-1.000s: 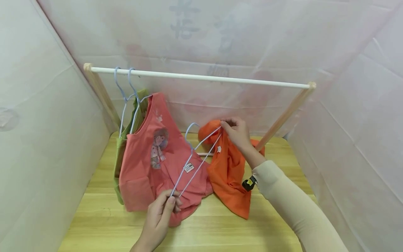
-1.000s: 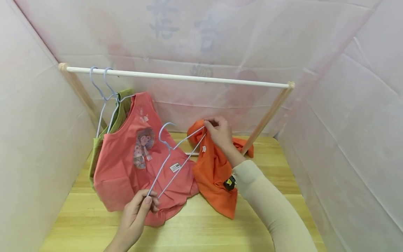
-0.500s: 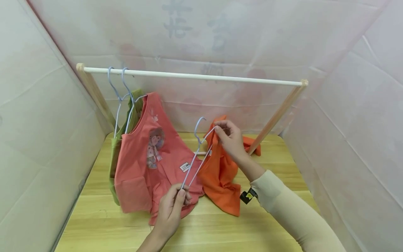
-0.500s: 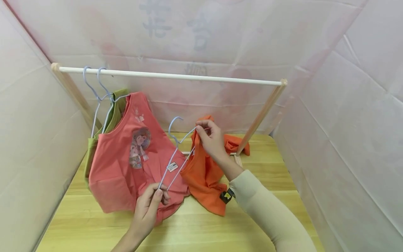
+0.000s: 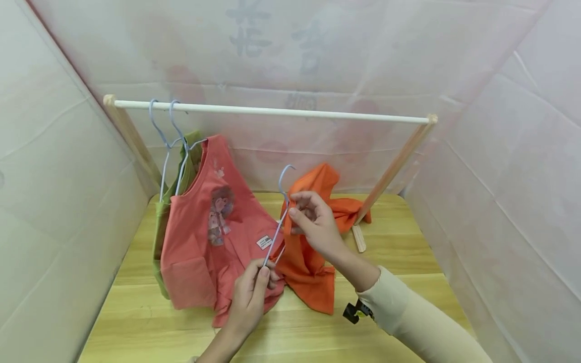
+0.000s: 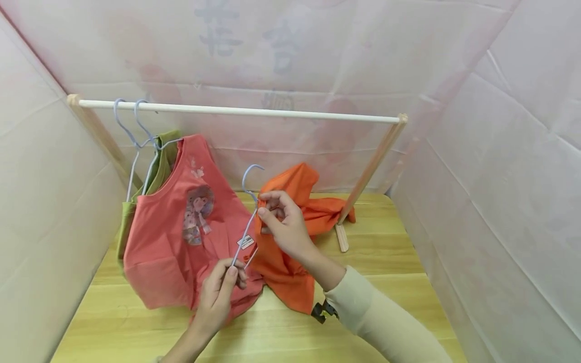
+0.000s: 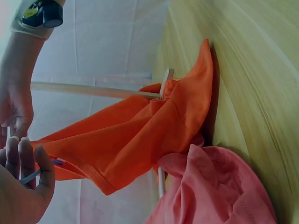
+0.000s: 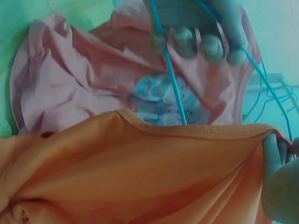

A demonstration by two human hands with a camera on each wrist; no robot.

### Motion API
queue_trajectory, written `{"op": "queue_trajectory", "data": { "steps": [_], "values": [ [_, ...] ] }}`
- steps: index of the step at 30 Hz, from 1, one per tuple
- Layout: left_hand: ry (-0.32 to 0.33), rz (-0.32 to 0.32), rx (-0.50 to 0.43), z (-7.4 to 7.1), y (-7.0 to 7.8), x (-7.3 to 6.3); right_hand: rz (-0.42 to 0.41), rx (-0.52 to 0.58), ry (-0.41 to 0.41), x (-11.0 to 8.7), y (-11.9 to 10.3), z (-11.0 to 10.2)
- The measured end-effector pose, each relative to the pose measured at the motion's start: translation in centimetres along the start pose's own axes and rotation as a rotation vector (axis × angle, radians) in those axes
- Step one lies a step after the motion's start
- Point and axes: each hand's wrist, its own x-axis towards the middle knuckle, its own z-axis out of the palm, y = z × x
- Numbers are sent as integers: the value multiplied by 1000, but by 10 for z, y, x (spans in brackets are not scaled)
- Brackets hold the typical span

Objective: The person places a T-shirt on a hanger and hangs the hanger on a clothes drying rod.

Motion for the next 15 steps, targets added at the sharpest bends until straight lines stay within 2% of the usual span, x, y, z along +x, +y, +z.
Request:
{"op": "queue_trajectory", "data": {
  "steps": [2,5,7,11,13,15],
  "values": [
    [4,-3,-11,0,-1,0,-31,-22,-6,-2,0,0],
    [11,6,-44,-1,-1,-1,-125,-122,30,3,4,-7],
    [15,29,-64,-1,0,-1,-202,-202,89,10,7,-18],
    [11,81,-83,-2,1,-1,-372,-379,273,32,14,-51],
    [2,103,-87,-3,2,-2,-436,-495,334,45,17,-69],
    [-11,126,-86,-4,2,-2,-467,-603,343,57,19,-84]
  ]
}}
